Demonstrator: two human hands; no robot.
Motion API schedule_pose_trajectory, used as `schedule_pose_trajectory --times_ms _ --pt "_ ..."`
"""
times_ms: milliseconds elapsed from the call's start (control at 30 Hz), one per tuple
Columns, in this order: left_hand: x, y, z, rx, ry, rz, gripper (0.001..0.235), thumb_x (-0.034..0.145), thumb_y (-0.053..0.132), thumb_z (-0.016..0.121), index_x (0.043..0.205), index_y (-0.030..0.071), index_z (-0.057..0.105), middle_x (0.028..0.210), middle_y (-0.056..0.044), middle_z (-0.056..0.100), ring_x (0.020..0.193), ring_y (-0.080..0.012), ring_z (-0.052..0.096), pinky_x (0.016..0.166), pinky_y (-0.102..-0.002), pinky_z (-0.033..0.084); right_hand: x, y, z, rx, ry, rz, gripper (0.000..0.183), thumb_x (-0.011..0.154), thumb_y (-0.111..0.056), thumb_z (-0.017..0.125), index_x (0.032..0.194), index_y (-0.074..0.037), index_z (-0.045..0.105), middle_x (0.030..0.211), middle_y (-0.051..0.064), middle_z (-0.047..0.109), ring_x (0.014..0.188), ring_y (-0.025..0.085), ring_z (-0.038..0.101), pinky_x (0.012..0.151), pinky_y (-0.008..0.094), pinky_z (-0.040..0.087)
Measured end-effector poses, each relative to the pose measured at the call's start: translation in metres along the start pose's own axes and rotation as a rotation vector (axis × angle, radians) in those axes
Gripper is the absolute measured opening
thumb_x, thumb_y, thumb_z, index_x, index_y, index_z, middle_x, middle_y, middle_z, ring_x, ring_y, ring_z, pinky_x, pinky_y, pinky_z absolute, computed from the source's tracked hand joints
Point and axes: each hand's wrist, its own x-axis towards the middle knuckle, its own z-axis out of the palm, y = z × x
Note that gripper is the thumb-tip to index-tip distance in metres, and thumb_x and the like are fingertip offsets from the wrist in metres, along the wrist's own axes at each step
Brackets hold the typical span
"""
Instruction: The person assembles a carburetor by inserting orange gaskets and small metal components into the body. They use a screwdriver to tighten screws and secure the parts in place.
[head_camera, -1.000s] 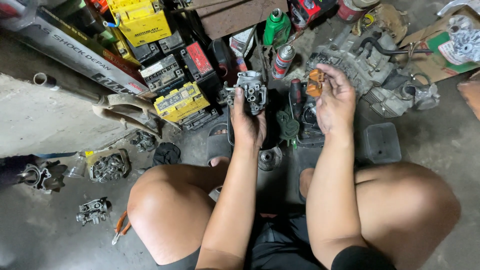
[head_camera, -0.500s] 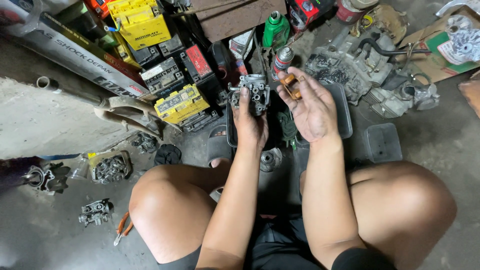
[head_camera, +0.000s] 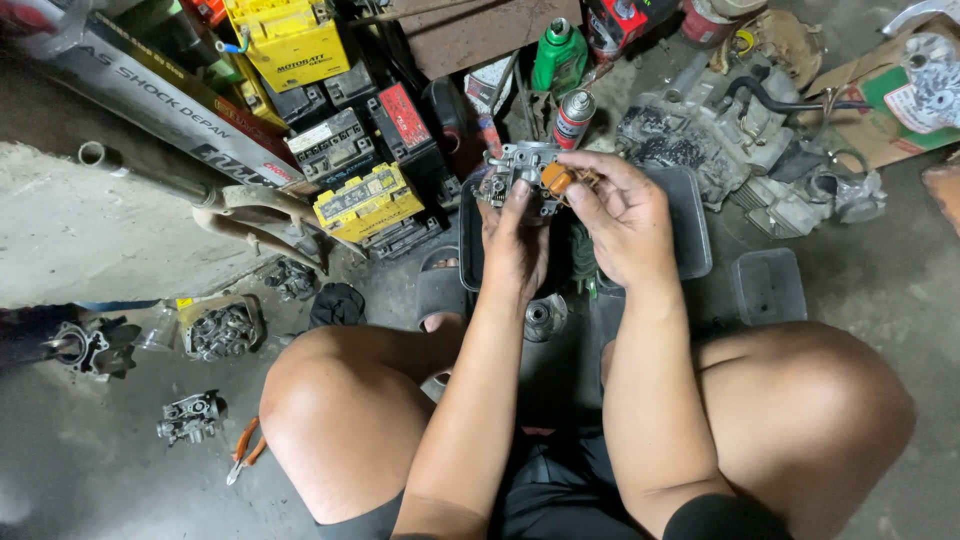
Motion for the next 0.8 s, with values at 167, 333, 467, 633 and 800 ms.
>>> schedule_pose_trajectory --times_ms 167,333,467,633,800 --pt "0.009 -0.026 -0.030 -0.028 -0.110 0.045 0.084 0.087 0.006 0.079 0.154 0.008 0.027 0.138 -0.026 0.050 0.127 -0.0383 0.054 0.108 -0.063 0.042 0.004 -0.011 0.001 -0.210 -0.011 -0.006 0.026 0.096 0.007 0.071 0.122 0.008 0.068 0.110 0.018 0.071 0.099 0.020 0.071 0.086 0.031 0.060" --pt "0.018 -0.030 -0.043 0.104 -0.219 0.068 0.096 0.079 -0.004 0.085 0.154 0.008 0.026 0.132 -0.020 0.056 0.119 -0.0287 0.059 0.103 -0.050 0.051 0.009 -0.039 0.005 -0.618 -0.046 -0.086 0.026 0.095 0.001 0.077 0.120 -0.004 0.078 0.103 0.017 0.066 0.087 0.025 0.065 0.076 0.039 0.055" --pt "0.021 -0.032 -0.048 0.150 -0.208 0.088 0.101 0.076 -0.003 0.088 0.155 0.008 0.026 0.132 -0.019 0.057 0.119 -0.0264 0.058 0.104 -0.047 0.052 0.010 -0.041 0.005 -0.724 -0.051 -0.101 0.026 0.096 -0.008 0.080 0.121 -0.010 0.079 0.099 0.014 0.068 0.078 0.025 0.063 0.069 0.038 0.054" --pt "0.025 -0.032 -0.054 0.216 -0.204 0.078 0.104 0.076 -0.001 0.088 0.157 0.008 0.024 0.133 -0.022 0.056 0.118 -0.0282 0.058 0.103 -0.049 0.053 0.009 -0.040 0.003 -0.691 -0.015 -0.081 0.023 0.093 -0.006 0.083 0.116 -0.008 0.080 0.095 0.014 0.069 0.080 0.024 0.065 0.070 0.032 0.055" --pt "0.028 -0.037 -0.060 0.215 -0.222 0.073 0.109 0.076 0.000 0.089 0.160 0.006 0.020 0.128 -0.023 0.057 0.113 -0.0282 0.061 0.098 -0.045 0.057 0.011 -0.043 -0.002 -0.722 -0.073 -0.132 0.021 0.102 -0.006 0.072 0.122 -0.009 0.080 0.099 0.014 0.066 0.084 0.028 0.065 0.073 0.041 0.055"
